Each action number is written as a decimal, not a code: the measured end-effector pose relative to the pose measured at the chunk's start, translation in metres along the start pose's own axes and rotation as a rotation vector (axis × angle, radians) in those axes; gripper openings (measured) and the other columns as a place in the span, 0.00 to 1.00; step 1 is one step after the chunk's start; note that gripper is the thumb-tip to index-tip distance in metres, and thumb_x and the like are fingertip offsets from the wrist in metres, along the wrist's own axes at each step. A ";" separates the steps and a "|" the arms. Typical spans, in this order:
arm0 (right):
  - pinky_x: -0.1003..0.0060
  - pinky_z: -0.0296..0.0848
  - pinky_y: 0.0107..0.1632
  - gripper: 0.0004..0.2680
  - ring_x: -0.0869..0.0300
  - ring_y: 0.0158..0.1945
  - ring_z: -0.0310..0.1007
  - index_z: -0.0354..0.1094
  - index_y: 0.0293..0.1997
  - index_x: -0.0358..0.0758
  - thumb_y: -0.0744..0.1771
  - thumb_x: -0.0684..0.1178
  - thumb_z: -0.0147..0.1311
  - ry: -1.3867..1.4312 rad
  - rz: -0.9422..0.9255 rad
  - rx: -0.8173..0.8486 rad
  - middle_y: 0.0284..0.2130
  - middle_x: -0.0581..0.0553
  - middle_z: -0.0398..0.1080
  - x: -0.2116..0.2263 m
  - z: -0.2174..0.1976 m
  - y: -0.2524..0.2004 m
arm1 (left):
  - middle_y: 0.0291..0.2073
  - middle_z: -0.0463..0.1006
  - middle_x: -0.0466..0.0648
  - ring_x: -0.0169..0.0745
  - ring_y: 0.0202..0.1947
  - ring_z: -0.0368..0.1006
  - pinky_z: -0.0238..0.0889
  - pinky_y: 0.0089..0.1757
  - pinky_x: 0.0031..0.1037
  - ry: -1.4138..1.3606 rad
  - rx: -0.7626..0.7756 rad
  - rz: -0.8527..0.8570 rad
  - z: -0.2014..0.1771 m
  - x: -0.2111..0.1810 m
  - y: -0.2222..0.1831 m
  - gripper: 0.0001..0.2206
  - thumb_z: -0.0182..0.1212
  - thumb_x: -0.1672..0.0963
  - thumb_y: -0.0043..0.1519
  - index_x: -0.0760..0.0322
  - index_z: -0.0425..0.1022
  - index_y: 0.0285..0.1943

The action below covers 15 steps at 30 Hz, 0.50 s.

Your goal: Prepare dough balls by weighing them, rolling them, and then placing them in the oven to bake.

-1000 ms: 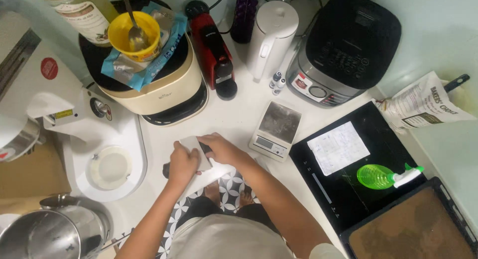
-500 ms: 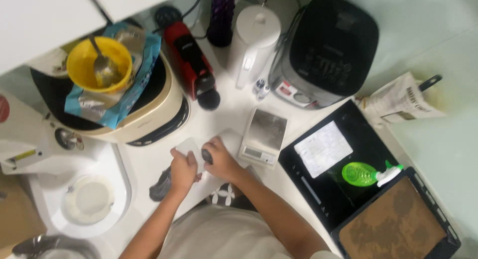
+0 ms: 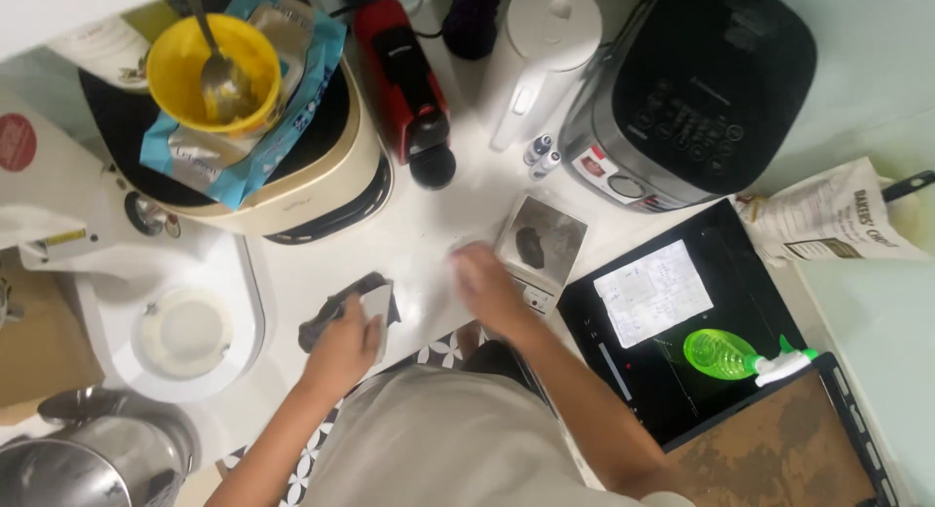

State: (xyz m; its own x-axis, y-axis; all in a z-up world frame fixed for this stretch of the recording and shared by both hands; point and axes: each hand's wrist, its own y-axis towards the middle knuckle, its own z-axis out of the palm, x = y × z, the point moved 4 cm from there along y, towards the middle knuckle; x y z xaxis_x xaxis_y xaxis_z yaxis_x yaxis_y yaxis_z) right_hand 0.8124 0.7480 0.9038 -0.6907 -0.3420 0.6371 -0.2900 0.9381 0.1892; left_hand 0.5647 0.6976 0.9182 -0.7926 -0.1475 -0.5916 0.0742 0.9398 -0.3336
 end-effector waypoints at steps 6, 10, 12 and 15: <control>0.57 0.76 0.49 0.17 0.46 0.53 0.69 0.61 0.55 0.36 0.62 0.34 0.56 0.594 0.051 0.401 0.50 0.36 0.61 0.051 0.072 -0.008 | 0.25 0.76 0.71 0.77 0.30 0.75 0.66 0.32 0.56 -0.073 0.039 0.089 0.059 0.012 0.017 0.16 0.58 0.59 0.58 0.77 0.59 0.48; 0.51 0.71 0.48 0.16 0.43 0.49 0.67 0.61 0.54 0.35 0.63 0.34 0.59 0.271 0.027 0.204 0.47 0.36 0.61 0.029 0.097 -0.017 | 0.25 0.77 0.70 0.74 0.28 0.76 0.69 0.31 0.51 -0.072 -0.076 -0.016 0.056 0.010 0.050 0.18 0.56 0.59 0.62 0.82 0.56 0.52; 0.52 0.70 0.48 0.14 0.45 0.49 0.68 0.62 0.52 0.35 0.63 0.34 0.60 0.234 0.078 0.169 0.45 0.39 0.62 0.020 0.101 -0.014 | 0.24 0.77 0.70 0.71 0.26 0.76 0.69 0.30 0.49 -0.106 -0.144 -0.030 0.031 -0.006 0.055 0.19 0.57 0.58 0.66 0.85 0.55 0.53; 0.61 0.75 0.42 0.10 0.53 0.38 0.73 0.68 0.45 0.36 0.63 0.33 0.57 0.436 0.248 0.158 0.45 0.40 0.61 0.016 0.100 -0.011 | 0.21 0.78 0.65 0.59 0.17 0.78 0.71 0.21 0.39 -0.431 -0.044 -0.238 -0.005 -0.027 0.032 0.18 0.52 0.58 0.65 0.83 0.54 0.56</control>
State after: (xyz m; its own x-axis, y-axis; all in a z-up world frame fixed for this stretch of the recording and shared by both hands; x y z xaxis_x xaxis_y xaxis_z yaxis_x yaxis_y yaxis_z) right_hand 0.7382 0.7271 0.8379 -0.4217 -0.0251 0.9064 -0.2727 0.9569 -0.1004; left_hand 0.5852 0.7333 0.9267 -0.4614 -0.4646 -0.7558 -0.1116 0.8756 -0.4700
